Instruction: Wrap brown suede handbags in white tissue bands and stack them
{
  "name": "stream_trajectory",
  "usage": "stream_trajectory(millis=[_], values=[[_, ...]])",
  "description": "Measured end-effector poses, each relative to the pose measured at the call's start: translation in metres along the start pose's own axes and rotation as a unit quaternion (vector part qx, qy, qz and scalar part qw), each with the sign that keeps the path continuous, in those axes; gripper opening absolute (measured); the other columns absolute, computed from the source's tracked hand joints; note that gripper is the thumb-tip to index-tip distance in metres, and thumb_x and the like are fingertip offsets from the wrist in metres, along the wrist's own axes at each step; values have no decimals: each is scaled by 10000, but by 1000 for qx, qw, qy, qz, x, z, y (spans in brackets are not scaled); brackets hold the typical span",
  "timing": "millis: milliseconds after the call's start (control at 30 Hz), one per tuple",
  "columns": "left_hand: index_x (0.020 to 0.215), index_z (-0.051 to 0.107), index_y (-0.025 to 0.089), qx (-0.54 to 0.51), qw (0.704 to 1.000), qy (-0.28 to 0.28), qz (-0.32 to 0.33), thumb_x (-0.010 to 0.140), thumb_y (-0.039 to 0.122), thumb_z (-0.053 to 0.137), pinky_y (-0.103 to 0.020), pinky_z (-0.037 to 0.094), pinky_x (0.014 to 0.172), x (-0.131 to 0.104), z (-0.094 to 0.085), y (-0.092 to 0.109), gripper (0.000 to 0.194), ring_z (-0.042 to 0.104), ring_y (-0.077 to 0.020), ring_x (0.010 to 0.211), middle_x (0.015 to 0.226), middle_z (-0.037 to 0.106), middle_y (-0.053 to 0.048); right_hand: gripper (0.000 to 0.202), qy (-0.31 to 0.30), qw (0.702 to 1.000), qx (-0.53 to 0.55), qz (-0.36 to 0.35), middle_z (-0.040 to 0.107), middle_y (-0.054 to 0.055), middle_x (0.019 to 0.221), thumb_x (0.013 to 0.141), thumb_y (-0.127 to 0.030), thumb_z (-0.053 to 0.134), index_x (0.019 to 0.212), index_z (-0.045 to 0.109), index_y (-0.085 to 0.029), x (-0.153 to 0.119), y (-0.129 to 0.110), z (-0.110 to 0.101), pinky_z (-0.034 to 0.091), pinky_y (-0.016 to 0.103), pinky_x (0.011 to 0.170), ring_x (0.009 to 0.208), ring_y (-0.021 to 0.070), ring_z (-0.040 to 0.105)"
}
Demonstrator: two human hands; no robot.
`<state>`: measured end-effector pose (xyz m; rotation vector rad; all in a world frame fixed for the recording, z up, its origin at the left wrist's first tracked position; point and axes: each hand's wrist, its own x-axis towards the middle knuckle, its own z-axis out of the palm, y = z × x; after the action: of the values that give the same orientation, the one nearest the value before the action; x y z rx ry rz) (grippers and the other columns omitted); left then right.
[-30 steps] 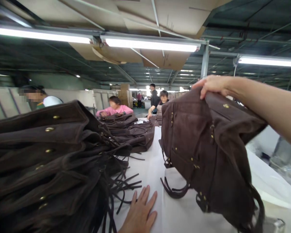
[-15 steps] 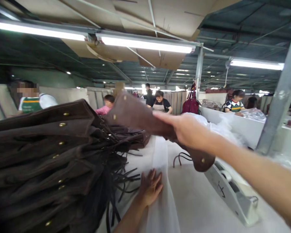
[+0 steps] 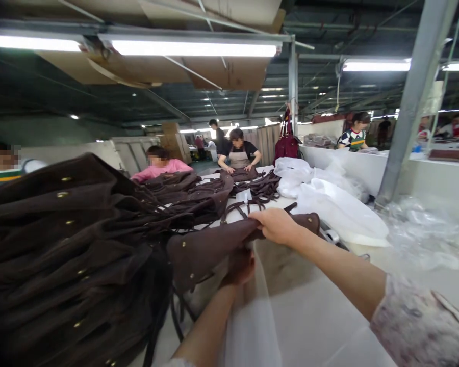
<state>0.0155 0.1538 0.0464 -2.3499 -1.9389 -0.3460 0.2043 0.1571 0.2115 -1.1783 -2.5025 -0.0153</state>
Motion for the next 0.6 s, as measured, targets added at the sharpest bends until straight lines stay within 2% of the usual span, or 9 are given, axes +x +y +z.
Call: stream_trajectory(millis=[100, 200, 367, 467, 600], values=[[1165, 571, 171, 10, 1000, 0, 0, 909, 347, 571, -462, 480, 932, 3, 7, 8, 311, 557, -235, 1105, 1223, 568, -83, 425, 25, 999, 16, -13, 677, 67, 1169, 844, -156, 506, 1252, 603, -224, 16, 6, -6, 435, 313, 870, 1053, 245, 626], [1249, 525, 194, 15, 1000, -6, -3, 919, 362, 548, -489, 443, 976, 9, 10, 5, 371, 519, -256, 1163, 1297, 524, -90, 399, 36, 998, 34, -38, 703, 50, 1106, 835, -141, 521, 1206, 634, -231, 18, 10, -3, 439, 289, 833, 1011, 232, 643], [1176, 559, 158, 10, 999, -44, -9, 911, 458, 526, -470, 454, 934, 24, 7, 2, 401, 558, -239, 1082, 1208, 570, -98, 415, 76, 996, 33, -26, 701, 43, 1113, 833, -117, 513, 1216, 629, -227, 28, 16, -20, 437, 276, 851, 1010, 216, 641], [1231, 528, 152, 1, 999, -37, 15, 898, 443, 523, -449, 390, 1002, 14, 0, 0, 442, 497, -267, 1176, 1258, 536, -108, 407, 87, 996, 17, -11, 695, 40, 1115, 853, -119, 493, 1230, 611, -221, 30, 14, -29, 432, 273, 855, 1006, 205, 634], [1274, 518, 187, -15, 999, -24, 42, 925, 367, 422, -359, 337, 1052, -9, -7, -12, 404, 459, -265, 1234, 1262, 554, -75, 401, 52, 998, 1, -22, 691, 36, 1120, 869, -133, 487, 1240, 597, -236, 10, 4, -13, 430, 275, 858, 1020, 202, 628]])
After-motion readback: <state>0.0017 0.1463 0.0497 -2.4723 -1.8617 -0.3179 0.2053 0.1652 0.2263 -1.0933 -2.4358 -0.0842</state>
